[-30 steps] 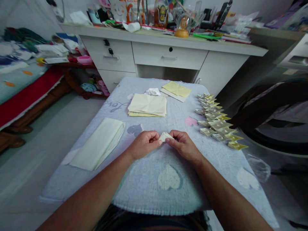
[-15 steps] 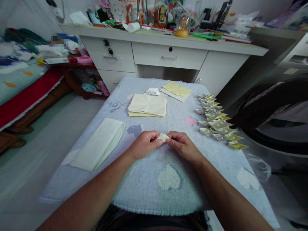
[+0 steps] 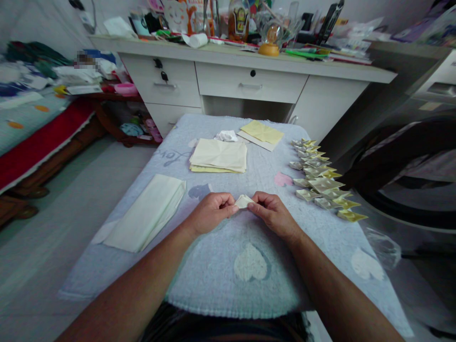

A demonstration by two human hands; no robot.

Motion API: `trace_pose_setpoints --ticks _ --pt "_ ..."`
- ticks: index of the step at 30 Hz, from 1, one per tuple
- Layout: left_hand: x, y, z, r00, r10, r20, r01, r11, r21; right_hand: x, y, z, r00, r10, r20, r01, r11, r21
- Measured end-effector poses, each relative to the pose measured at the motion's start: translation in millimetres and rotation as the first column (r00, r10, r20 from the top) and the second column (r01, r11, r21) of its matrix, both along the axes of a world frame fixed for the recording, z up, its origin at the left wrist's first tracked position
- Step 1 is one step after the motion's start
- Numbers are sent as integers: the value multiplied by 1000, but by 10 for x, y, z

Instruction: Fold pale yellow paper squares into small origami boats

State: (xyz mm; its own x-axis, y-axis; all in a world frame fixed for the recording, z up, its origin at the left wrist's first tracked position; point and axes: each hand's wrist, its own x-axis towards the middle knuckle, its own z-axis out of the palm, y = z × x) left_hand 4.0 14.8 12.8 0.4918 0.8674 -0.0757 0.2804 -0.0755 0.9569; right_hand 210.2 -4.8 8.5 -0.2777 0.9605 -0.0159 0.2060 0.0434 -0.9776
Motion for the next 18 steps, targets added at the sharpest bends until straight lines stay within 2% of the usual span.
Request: trace_pose_setpoints --ticks 9,18 --pt "-6 22 12 999 -21 33 22 999 -25 10 -14 18 1000 11 6 -11 1000 2" --pt "-12 23 -24 996 9 93 1 995 -104 35 -12 18 998 28 -57 -32 997 -71"
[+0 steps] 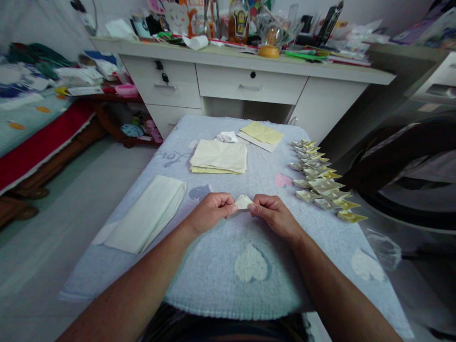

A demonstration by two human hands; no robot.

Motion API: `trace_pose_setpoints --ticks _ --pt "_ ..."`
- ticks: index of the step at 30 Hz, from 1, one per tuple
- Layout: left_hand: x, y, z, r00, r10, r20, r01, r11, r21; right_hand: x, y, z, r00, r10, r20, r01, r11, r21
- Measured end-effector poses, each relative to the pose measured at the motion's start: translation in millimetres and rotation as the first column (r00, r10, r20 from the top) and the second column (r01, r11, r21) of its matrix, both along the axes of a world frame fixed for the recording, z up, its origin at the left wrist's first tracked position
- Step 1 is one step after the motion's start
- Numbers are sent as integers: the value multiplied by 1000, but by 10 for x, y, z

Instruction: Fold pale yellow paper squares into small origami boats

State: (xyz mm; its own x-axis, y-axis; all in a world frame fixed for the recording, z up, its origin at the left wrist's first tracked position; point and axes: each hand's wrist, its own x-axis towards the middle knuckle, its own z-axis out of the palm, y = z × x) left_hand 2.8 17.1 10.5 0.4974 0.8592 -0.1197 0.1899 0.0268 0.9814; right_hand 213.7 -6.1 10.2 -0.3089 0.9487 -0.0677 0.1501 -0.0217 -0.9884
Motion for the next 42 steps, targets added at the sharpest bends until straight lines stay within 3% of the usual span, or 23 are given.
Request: trace_pose_setpoints --ticks 10,15,19,23,28,35,42 --pt "78 -36 -20 929 132 347 -100 989 -108 -28 17 -35 999 -37 -21 37 999 -9" --pt "99 -24 -62 936 198 290 -195 980 -40 -49 4 -35 997 -3 84 1 1000 24" --pt "103 -13 -43 944 245 222 -239 970 -52 -91 -7 -32 971 -42 236 -9 977 211" --pt "125 -12 -33 947 266 179 -259 964 -65 -130 -20 -95 947 -201 250 75 896 437" --pt "142 -13 -43 948 276 156 -268 961 -70 -172 -25 -144 955 -150 256 -11 844 536" --pt "144 -18 -92 944 189 270 -176 982 -70 -209 -28 -117 964 -109 242 -11 896 445" --pt "151 -2 -156 966 181 182 -190 981 32 -214 -51 -109 980 -50 193 -34 913 408"
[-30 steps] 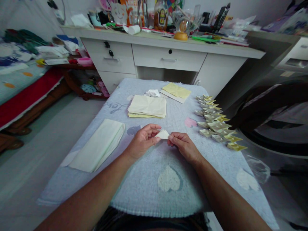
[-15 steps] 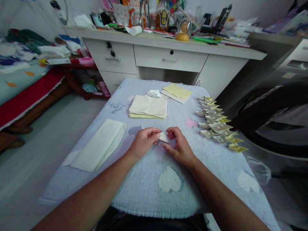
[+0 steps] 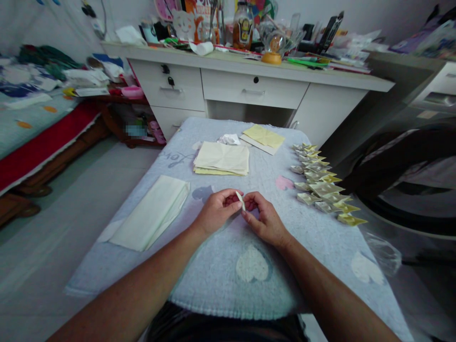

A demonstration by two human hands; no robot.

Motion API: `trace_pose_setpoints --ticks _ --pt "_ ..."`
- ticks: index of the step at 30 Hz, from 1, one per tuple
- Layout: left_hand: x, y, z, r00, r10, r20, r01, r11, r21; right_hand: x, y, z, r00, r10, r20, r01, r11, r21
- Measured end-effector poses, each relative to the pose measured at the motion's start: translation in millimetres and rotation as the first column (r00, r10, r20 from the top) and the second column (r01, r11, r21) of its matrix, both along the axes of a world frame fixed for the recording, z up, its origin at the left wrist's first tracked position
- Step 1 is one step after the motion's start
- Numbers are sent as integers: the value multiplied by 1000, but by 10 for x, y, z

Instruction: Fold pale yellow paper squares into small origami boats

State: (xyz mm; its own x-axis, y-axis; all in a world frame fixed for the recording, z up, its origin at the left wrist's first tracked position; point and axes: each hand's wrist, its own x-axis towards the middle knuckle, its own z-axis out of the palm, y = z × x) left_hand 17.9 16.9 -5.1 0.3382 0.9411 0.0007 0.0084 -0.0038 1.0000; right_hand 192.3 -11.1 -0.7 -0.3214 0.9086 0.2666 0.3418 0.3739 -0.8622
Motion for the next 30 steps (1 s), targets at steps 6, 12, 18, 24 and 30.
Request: trace_pose_setpoints --ticks 6,12,18,24,30 --pt "8 -17 -9 993 -7 -117 26 986 165 -6 -13 35 998 -3 -56 0 998 -58" --pt "-10 -42 18 984 -23 -176 64 970 235 -18 -8 15 993 -17 -114 7 997 -81" --pt "-36 -44 40 978 -27 -205 79 964 253 -33 5 -19 991 -29 -128 18 996 -82" --pt "-37 -34 45 964 -41 -261 116 953 280 -25 12 -34 993 -59 -106 50 995 -87" --pt "-44 -39 22 978 -14 -208 55 980 193 -24 13 12 997 -71 -28 69 996 -61"
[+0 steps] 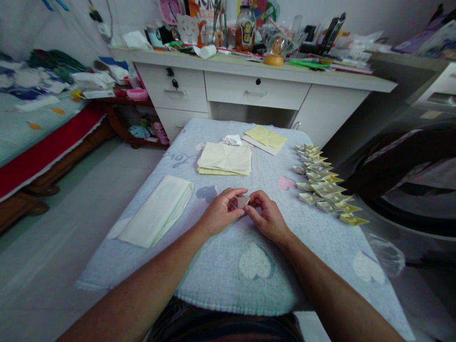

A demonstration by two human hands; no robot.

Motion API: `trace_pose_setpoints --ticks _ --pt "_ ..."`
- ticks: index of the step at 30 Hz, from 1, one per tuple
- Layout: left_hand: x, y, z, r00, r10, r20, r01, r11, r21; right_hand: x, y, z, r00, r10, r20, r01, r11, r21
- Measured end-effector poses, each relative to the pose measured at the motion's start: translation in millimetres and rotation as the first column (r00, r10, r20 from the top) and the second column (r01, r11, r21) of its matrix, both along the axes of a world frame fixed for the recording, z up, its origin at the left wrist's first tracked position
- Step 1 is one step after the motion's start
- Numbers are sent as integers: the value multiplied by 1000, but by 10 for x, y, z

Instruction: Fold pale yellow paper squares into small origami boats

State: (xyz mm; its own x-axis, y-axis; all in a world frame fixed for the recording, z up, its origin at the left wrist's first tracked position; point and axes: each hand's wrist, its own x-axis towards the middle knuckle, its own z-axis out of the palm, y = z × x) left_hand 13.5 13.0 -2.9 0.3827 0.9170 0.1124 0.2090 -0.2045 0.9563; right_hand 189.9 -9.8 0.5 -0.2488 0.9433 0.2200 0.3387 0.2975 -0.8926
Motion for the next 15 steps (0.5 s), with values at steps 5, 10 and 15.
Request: trace_pose_setpoints --ticks 5,10,15 --pt "15 -3 -24 997 43 63 -38 996 -76 11 3 2 999 -24 22 23 999 38" --pt "33 -31 -31 996 71 54 -71 997 2 -3 -5 5 999 -49 8 48 996 79" --pt "40 -49 2 995 97 28 -98 994 41 -35 -20 -14 996 -80 -29 83 989 120"
